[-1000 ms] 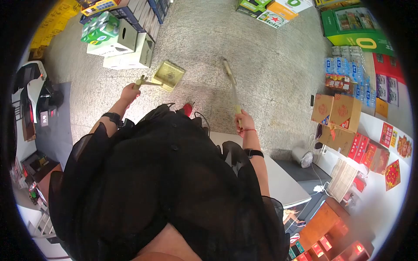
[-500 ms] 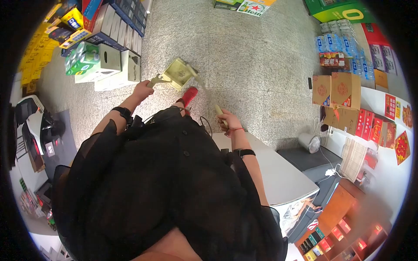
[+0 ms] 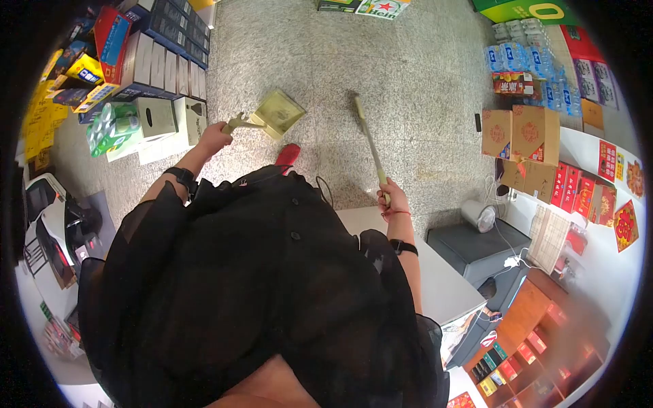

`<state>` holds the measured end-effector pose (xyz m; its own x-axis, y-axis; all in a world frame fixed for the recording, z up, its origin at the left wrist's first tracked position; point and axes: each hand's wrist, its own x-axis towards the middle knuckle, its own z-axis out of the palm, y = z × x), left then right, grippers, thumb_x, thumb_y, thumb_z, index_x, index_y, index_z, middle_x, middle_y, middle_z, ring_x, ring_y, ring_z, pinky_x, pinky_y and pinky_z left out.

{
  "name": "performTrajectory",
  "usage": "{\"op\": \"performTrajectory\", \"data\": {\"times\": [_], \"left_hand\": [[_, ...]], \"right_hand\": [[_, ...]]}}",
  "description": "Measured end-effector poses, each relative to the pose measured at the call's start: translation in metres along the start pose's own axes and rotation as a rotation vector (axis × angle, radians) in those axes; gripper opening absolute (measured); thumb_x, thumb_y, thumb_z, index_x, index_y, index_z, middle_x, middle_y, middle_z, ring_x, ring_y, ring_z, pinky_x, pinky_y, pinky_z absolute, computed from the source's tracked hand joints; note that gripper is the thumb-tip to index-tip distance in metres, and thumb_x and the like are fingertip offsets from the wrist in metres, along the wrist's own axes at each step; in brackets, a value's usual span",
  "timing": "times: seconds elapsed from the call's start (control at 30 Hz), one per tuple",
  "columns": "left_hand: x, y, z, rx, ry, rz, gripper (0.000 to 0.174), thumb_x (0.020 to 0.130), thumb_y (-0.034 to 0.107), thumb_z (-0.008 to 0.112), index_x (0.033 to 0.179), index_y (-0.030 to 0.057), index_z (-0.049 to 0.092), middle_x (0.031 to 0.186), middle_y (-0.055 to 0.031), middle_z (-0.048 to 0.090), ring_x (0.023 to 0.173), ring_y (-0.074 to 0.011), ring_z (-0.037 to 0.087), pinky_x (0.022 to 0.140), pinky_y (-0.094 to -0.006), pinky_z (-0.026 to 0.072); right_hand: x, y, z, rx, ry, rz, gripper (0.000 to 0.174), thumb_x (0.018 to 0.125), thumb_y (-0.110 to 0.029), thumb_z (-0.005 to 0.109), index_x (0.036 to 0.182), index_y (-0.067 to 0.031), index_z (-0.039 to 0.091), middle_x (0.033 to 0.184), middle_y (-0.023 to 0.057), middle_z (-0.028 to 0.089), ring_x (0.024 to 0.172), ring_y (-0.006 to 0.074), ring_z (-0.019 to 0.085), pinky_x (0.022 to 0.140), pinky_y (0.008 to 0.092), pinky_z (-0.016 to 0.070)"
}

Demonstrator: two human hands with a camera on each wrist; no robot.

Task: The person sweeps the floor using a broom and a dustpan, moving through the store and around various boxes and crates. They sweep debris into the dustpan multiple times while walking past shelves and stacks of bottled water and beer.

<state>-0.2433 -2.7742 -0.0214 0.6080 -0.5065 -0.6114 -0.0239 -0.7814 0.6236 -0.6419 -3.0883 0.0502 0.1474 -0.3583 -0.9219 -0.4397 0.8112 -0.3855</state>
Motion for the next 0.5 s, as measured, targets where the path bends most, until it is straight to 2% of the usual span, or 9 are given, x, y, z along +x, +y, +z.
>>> {"op": "performTrajectory", "data": {"times": [0.03, 0.1, 0.13, 0.23, 0.27, 0.3, 0.37, 0.4, 0.5], "left_hand": [[0.005, 0.004, 0.001, 0.003, -0.003, 0.001, 0.026, 0.059, 0.016, 0.059, 0.083, 0.0037, 0.06, 0.069, -0.0112, 0.059, 0.065, -0.0236, 0.056, 0.061, -0.0342, 0.044], [0.014, 0.014, 0.002, 0.036, -0.025, 0.025, 0.026, 0.06, 0.016, 0.059, 0.083, 0.0037, 0.06, 0.07, -0.0116, 0.059, 0.066, -0.024, 0.057, 0.062, -0.0344, 0.0441], [0.017, 0.02, 0.003, 0.066, -0.046, 0.041, 0.027, 0.06, 0.017, 0.059, 0.083, 0.0037, 0.06, 0.071, -0.0128, 0.06, 0.068, -0.0257, 0.057, 0.063, -0.0349, 0.0446], [0.029, 0.038, 0.003, 0.178, -0.107, 0.121, 0.026, 0.059, 0.015, 0.06, 0.081, 0.0015, 0.058, 0.068, -0.0108, 0.056, 0.062, -0.021, 0.053, 0.059, -0.0328, 0.0427], [0.033, 0.043, 0.004, 0.185, -0.113, 0.129, 0.026, 0.059, 0.015, 0.06, 0.081, 0.0015, 0.058, 0.068, -0.0108, 0.056, 0.062, -0.021, 0.053, 0.059, -0.0328, 0.0427], [0.036, 0.048, 0.006, 0.203, -0.125, 0.157, 0.026, 0.059, 0.016, 0.06, 0.081, 0.0018, 0.058, 0.068, -0.0112, 0.056, 0.062, -0.0215, 0.054, 0.059, -0.033, 0.0428], [0.043, 0.053, 0.012, 0.223, -0.147, 0.191, 0.026, 0.059, 0.017, 0.06, 0.08, 0.002, 0.058, 0.067, -0.0116, 0.057, 0.062, -0.022, 0.054, 0.059, -0.0332, 0.0428], [0.047, 0.056, 0.017, 0.212, -0.16, 0.182, 0.026, 0.06, 0.017, 0.06, 0.081, 0.0023, 0.058, 0.068, -0.012, 0.057, 0.063, -0.0228, 0.054, 0.06, -0.0338, 0.0431], [0.053, 0.068, 0.028, 0.211, -0.174, 0.172, 0.026, 0.06, 0.017, 0.06, 0.082, 0.0025, 0.058, 0.068, -0.0129, 0.058, 0.064, -0.0247, 0.055, 0.06, -0.0349, 0.0436]], "right_hand": [[0.007, -0.004, 0.006, 0.004, 0.001, 0.001, 0.057, 0.081, -0.012, 0.055, 0.134, -0.0155, 0.034, 0.064, 0.0013, 0.049, 0.042, 0.0065, 0.04, 0.034, 0.0194, 0.0281], [0.027, -0.01, 0.015, 0.211, 0.062, 0.0, 0.029, 0.085, -0.015, 0.052, 0.114, -0.0177, 0.046, 0.063, 0.0007, 0.046, 0.041, 0.0057, 0.035, 0.034, 0.0185, 0.0254], [0.036, -0.015, 0.019, 0.268, 0.028, 0.035, 0.017, 0.086, -0.017, 0.053, 0.101, -0.0165, 0.045, 0.062, -0.0001, 0.045, 0.041, 0.0059, 0.035, 0.034, 0.0183, 0.0249], [0.036, -0.024, 0.04, 0.176, 0.009, 0.089, 0.016, 0.085, -0.015, 0.053, 0.098, -0.0163, 0.045, 0.061, -0.0009, 0.045, 0.04, 0.0057, 0.035, 0.034, 0.0187, 0.0249], [0.029, -0.022, 0.046, 0.098, -0.009, 0.097, 0.028, 0.084, -0.013, 0.053, 0.111, -0.0158, 0.046, 0.061, -0.0012, 0.045, 0.041, 0.0055, 0.036, 0.034, 0.0189, 0.0262], [0.027, -0.019, 0.05, 0.108, -0.007, 0.094, 0.028, 0.084, -0.013, 0.053, 0.111, -0.0158, 0.046, 0.061, -0.0012, 0.045, 0.041, 0.0055, 0.036, 0.034, 0.0189, 0.0262], [0.023, -0.015, 0.054, -0.099, -0.098, 0.055, 0.049, 0.08, -0.011, 0.055, 0.127, -0.014, 0.042, 0.061, -0.0011, 0.047, 0.04, 0.0071, 0.04, 0.033, 0.0211, 0.0282], [0.016, -0.018, 0.058, -0.102, -0.095, 0.052, 0.06, 0.079, -0.01, 0.055, 0.136, -0.0135, 0.034, 0.059, -0.0011, 0.045, 0.041, 0.0068, 0.04, 0.034, 0.0208, 0.028], [0.009, -0.032, 0.053, -0.014, -0.205, 0.105, 0.059, 0.079, -0.009, 0.055, 0.135, -0.0112, 0.036, 0.059, -0.0008, 0.045, 0.041, 0.006, 0.038, 0.035, 0.0199, 0.0272]]}}
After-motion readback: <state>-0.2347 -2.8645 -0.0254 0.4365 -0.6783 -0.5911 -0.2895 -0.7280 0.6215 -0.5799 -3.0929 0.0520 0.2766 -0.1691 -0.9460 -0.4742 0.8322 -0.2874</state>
